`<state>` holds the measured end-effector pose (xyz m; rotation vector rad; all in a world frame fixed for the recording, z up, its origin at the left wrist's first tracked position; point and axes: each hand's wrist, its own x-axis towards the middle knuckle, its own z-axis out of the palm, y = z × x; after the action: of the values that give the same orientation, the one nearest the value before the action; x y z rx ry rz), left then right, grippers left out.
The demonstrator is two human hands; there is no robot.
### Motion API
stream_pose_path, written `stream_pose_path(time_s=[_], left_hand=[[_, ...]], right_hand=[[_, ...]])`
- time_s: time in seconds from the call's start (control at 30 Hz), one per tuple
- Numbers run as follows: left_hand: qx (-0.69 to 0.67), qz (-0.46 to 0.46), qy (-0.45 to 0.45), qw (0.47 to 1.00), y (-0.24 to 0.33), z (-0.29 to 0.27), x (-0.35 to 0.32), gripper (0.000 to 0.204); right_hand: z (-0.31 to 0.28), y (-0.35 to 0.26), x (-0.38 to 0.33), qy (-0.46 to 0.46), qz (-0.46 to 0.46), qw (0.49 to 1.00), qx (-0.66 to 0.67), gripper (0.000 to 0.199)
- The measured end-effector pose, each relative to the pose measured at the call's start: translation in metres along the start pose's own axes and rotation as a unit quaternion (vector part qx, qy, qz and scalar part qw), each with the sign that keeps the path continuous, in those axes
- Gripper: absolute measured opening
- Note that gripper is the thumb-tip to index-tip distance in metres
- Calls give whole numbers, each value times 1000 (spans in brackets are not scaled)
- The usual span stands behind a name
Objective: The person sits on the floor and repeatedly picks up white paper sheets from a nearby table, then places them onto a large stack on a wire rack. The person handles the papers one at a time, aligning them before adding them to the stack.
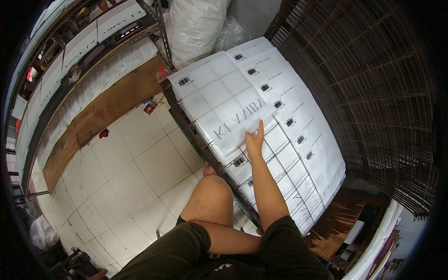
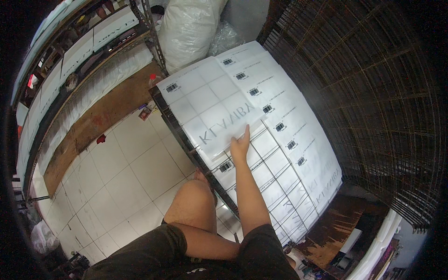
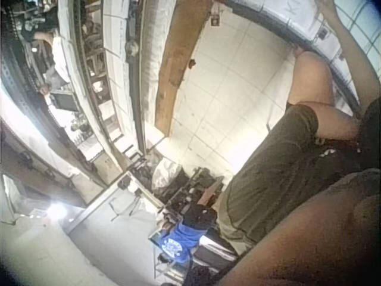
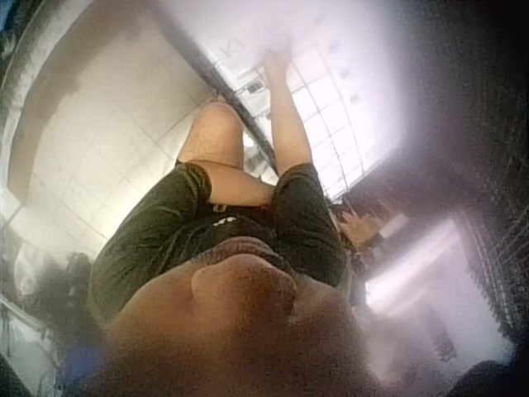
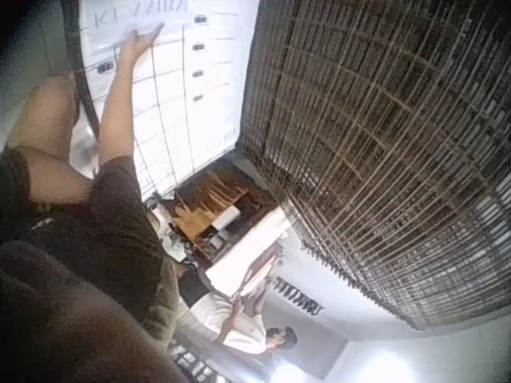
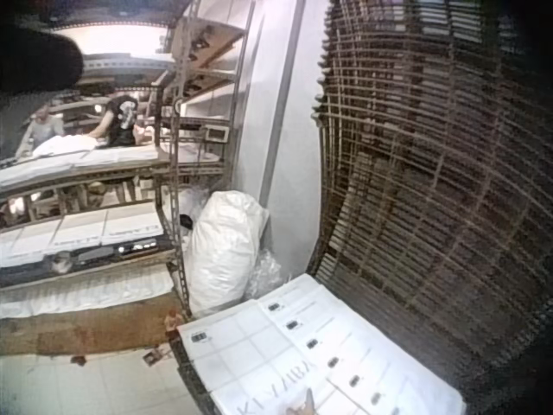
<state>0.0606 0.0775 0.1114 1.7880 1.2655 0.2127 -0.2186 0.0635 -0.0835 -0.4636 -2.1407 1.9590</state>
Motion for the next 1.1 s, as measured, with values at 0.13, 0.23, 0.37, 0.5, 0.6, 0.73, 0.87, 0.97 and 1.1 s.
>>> stream_pose_path(time_s=[0.13, 0.23, 0.37, 0.5, 0.6, 0.73, 0.87, 0.97, 1.1], left_hand=[[1, 0, 1, 1000, 0, 0, 1, 68], [0, 1, 3, 1000, 0, 1, 1, 68], [-1, 1, 5, 1000, -1, 1, 2, 68], [6, 2, 1, 1000, 2, 4, 1, 67], [15, 3, -9, 1000, 5, 8, 0, 67], [28, -2, -19, 999, 3, 20, -6, 67], [50, -31, -31, 998, -4, 24, -25, 67], [98, -23, -72, 992, -8, 32, -14, 58], [108, -30, -14, 994, -21, 54, 5, 50]], right_hand=[[0, -10, -3, -19, 52, 998, 44, 77], [0, -16, -5, -19, 58, 997, 39, 78], [3, -23, -8, -19, 73, 997, 16, 78], [-1, -9, -7, 3, 11, 1000, -21, 78], [-5, -9, -7, 50, -7, 994, -93, 71], [-6, -55, -31, 120, -1, 977, -177, 55], [-67, -86, -65, 115, -58, 972, -195, 46], [-133, -125, -115, 118, -25, 973, -195, 43], [-247, -153, -197, 235, -47, 952, -192, 47]])
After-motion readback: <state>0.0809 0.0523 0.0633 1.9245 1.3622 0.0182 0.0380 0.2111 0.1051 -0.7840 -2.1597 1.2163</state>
